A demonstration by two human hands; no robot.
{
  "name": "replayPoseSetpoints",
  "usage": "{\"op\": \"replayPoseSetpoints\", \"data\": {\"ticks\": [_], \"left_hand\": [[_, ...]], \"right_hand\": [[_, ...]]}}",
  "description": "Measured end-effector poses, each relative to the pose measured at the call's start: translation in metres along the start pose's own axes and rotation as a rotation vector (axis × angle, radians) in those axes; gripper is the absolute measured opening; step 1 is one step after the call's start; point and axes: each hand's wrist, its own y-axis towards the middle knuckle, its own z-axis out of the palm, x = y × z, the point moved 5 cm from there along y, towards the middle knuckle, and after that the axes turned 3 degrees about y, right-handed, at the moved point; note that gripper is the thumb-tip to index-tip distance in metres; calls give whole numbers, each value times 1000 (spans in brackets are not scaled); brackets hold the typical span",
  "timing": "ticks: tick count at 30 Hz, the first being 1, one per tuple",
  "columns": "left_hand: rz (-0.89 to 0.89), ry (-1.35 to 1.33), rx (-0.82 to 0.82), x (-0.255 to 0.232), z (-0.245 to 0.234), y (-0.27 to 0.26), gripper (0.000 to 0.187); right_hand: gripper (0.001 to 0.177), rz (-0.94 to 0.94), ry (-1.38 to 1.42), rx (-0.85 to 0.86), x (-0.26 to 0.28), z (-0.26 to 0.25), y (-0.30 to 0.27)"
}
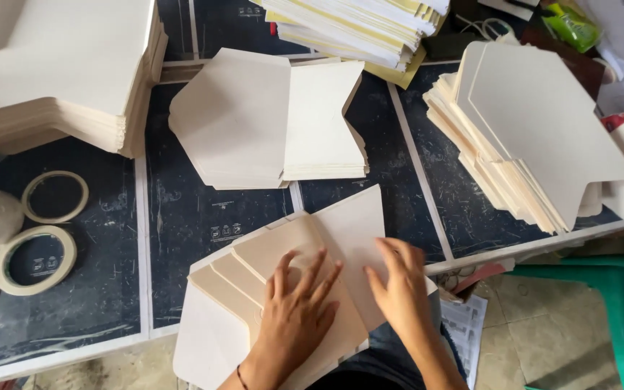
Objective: The person folds white paper sheets in half by hand, aligning the edges and pressing the creases. They then insert the folded sheets into pre-folded brown paper covers, stacking the completed items on the table.
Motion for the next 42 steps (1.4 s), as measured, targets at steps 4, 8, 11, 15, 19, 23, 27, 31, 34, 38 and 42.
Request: {"op": "replayPoseSetpoints", "data": {"ticks": [4,8,11,15,19,23,27,31,34,38,42], "left_hand": [[64,-29,-5,-2,6,3,48],[78,-114,93,0,-11,3,41],[9,-77,113,7,-18,-11,42],[41,4,37,19,-17,-23,45],[72,55,-35,18,-18,-27,46],[75,41,-42,20,-17,-26,44],[70,27,-35,20,-17,-27,45],[46,4,-59,18,-20,-25,42],[46,17,-62,18,-20,-23,41],[55,55,-58,19,-16,-26,37],[-59,-18,124,35,14,-35,43]], "right_hand": [[65,178,-355,-30,-45,-4,-17],[67,244,-358,39,-52,-5,-10],[64,186,-412,55,-60,-3,-8],[61,222,-481,90,-42,-6,-2],[55,183,-659,35,-15,-17,5],[36,230,-254,181,-9,-51,21],[39,473,152,458,5,-84,40],[32,299,497,581,31,-55,43],[34,305,497,473,65,-23,43],[68,94,450,386,83,20,22],[69,-104,347,359,87,63,6]]}}
